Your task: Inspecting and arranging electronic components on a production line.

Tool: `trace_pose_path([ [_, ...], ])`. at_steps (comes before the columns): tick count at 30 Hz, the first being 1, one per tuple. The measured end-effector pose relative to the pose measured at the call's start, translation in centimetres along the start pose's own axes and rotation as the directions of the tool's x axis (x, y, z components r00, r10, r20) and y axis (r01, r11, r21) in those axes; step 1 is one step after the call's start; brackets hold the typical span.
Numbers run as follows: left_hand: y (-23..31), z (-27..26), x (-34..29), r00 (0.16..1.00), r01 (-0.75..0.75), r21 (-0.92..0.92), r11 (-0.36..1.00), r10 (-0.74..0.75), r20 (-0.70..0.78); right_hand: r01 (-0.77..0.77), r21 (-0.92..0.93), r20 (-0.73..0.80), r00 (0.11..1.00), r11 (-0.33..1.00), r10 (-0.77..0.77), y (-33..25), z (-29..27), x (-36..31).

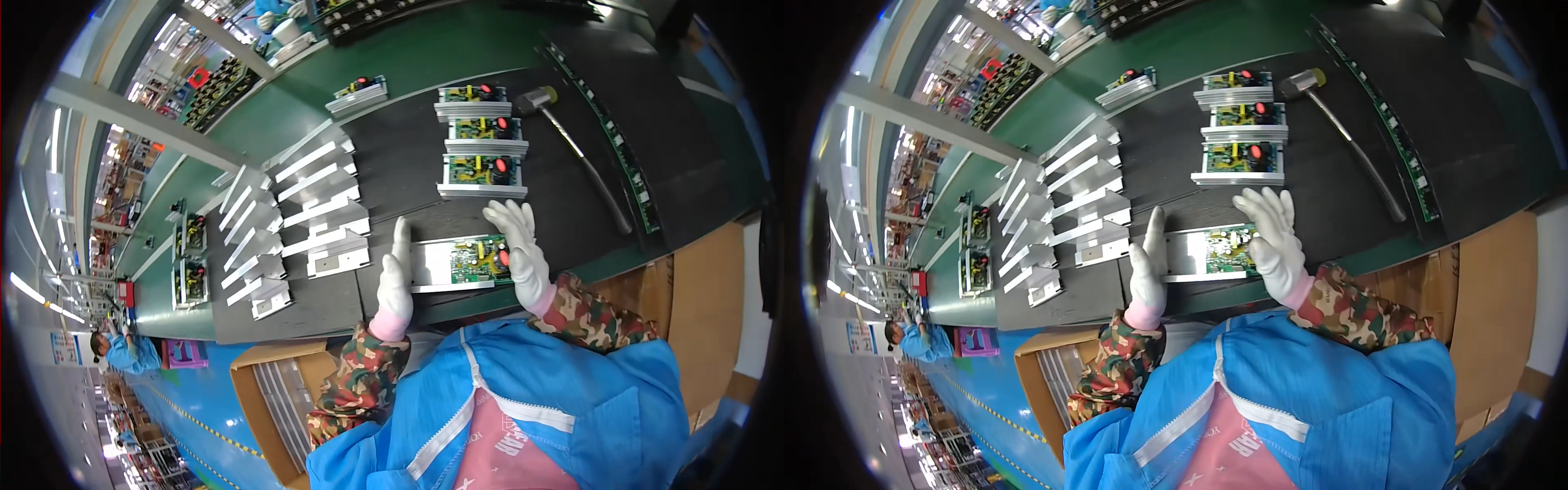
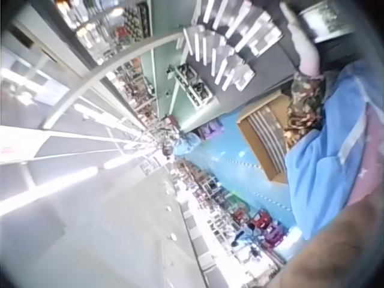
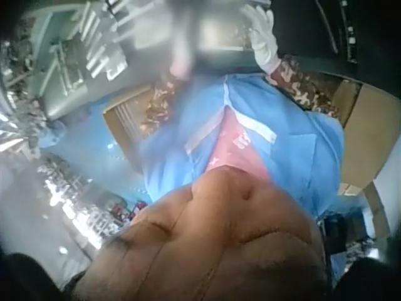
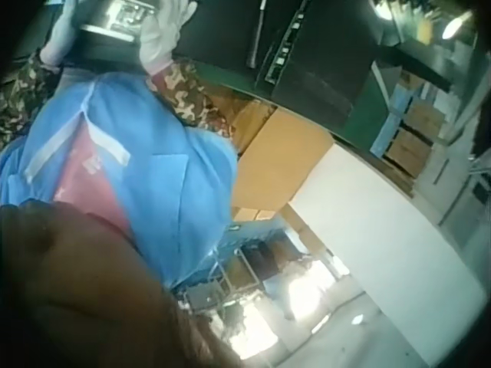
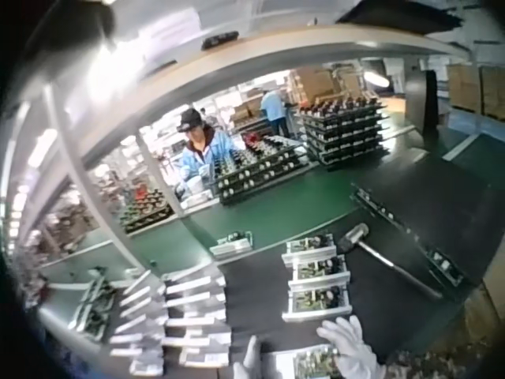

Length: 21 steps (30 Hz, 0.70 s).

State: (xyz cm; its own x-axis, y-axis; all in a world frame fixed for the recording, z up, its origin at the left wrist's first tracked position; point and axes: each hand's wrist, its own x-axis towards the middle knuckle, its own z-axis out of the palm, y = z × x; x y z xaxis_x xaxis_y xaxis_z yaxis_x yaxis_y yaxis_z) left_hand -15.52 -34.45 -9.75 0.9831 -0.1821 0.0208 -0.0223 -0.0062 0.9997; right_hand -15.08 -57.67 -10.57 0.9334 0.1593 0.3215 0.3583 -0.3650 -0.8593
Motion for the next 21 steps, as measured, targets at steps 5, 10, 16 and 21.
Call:
trace_pose_path([
  [5, -1.5, 1.7, 0.7, 0.999, -0.044, 0.001, 0.999, 0.044, -0.012, -0.021, -0.016, 0.079, 0.997, 1.000, 0.022, -1.0, 1.6, -0.4],
  [10, -1.9, 1.5, 0.8, 0.998, -0.059, -0.025, 0.998, 0.058, -0.033, -0.029, 0.059, 0.124, 0.992, 0.998, 0.021, -0.7, 1.7, 0.4],
  [16, -2.6, 1.6, 0.8, 0.995, -0.081, -0.062, 0.995, 0.078, -0.063, -0.007, 0.044, 0.143, 0.990, 0.999, 0.000, 0.7, 1.9, 0.6],
  [21, -3.0, 1.7, 1.0, 0.993, -0.099, -0.093, 0.991, 0.092, -0.075, 0.023, 0.037, 0.155, 0.987, 0.999, -0.029, 1.3, 2.1, 0.4],
])
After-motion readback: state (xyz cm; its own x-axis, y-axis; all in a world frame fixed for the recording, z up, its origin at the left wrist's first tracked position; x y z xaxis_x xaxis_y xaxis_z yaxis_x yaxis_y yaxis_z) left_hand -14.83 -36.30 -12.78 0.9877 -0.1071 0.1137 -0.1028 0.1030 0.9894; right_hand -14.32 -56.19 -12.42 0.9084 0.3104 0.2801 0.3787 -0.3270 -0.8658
